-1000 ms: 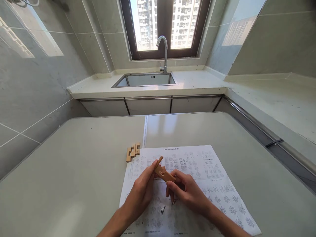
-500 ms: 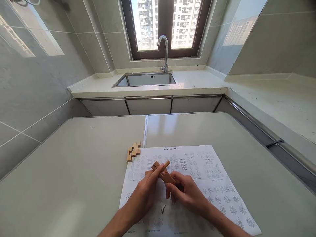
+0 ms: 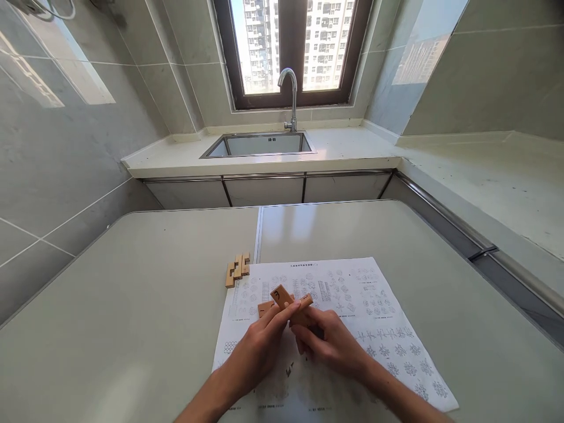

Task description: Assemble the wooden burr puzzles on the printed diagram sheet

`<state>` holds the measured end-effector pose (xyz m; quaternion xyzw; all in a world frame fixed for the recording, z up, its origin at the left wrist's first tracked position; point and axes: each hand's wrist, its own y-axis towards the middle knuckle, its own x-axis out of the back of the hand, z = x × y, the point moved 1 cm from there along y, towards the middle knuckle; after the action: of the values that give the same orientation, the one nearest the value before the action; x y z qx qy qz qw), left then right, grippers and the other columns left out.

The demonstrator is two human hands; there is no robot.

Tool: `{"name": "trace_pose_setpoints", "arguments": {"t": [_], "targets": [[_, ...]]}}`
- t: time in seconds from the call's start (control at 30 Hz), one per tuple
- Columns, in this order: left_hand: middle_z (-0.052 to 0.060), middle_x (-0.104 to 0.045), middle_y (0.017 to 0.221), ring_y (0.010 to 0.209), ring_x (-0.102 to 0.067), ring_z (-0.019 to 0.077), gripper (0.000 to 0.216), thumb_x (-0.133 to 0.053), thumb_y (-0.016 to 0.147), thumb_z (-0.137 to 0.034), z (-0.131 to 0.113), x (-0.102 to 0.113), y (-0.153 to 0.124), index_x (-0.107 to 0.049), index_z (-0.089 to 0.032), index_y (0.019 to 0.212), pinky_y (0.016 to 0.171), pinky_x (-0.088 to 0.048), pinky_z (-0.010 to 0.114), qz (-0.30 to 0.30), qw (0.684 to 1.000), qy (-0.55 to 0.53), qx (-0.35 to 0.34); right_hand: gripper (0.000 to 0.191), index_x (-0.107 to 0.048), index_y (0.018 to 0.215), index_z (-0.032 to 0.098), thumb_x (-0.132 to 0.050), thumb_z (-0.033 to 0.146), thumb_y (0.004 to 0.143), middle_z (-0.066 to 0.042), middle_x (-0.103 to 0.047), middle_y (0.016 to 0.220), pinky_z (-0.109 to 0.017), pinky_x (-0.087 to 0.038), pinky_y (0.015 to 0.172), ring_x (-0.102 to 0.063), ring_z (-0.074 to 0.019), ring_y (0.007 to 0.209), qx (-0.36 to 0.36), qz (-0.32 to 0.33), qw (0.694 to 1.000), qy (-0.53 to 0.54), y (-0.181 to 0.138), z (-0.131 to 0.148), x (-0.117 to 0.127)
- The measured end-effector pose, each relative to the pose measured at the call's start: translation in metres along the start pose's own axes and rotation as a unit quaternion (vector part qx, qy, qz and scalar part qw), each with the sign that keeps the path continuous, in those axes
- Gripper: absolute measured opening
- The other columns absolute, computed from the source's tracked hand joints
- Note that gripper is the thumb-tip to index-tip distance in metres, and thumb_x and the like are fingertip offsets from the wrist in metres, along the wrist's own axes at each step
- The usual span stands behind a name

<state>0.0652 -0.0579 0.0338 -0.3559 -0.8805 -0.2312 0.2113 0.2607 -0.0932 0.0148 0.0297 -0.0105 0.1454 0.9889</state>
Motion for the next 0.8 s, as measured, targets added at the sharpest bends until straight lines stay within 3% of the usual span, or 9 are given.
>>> {"name": "trace_pose_setpoints", "arguments": {"t": [0.33, 0.63, 0.8], "targets": [[0.007, -0.058, 0.156, 0.135, -0.063, 0.0274, 0.064, -0.055, 0.104, -0.014, 0.005, -0.005, -0.003, -0.04, -0.039, 0.16, 0.111, -0.058, 0.049, -0.024, 0.999, -0.034, 0.026, 0.014, -0.06, 0.089, 0.022, -0.058, 0.027, 0.102, 0.001, -0.069, 0.067, -0.027, -0.047, 0.057, -0.059, -0.0153, 0.055, 0.002, -0.02, 0.999, -0.039, 0.0, -0.003, -0.003], [0.005, -0.057, 0.158, 0.139, -0.061, 0.0268, 0.065, -0.058, 0.102, -0.014, 0.015, -0.006, -0.01, -0.039, -0.04, 0.16, 0.115, -0.055, 0.05, -0.008, 0.998, -0.028, 0.056, 0.014, -0.061, 0.091, 0.021, -0.058, 0.028, 0.102, 0.002, -0.068, 0.065, -0.026, -0.049, 0.053, -0.061, -0.0152, 0.052, -0.006, -0.029, 0.999, -0.027, 0.001, -0.004, -0.01], [0.008, -0.066, 0.148, 0.135, -0.063, 0.0283, 0.052, -0.055, 0.104, -0.017, 0.012, -0.006, -0.007, -0.051, -0.033, 0.153, 0.108, -0.059, 0.049, -0.038, 0.996, -0.07, 0.049, 0.014, -0.063, 0.093, 0.021, -0.055, 0.026, 0.103, 0.002, -0.066, 0.066, -0.026, -0.046, 0.053, -0.059, -0.0146, 0.053, 0.0, -0.016, 1.0, -0.025, 0.001, -0.001, -0.01]]}}
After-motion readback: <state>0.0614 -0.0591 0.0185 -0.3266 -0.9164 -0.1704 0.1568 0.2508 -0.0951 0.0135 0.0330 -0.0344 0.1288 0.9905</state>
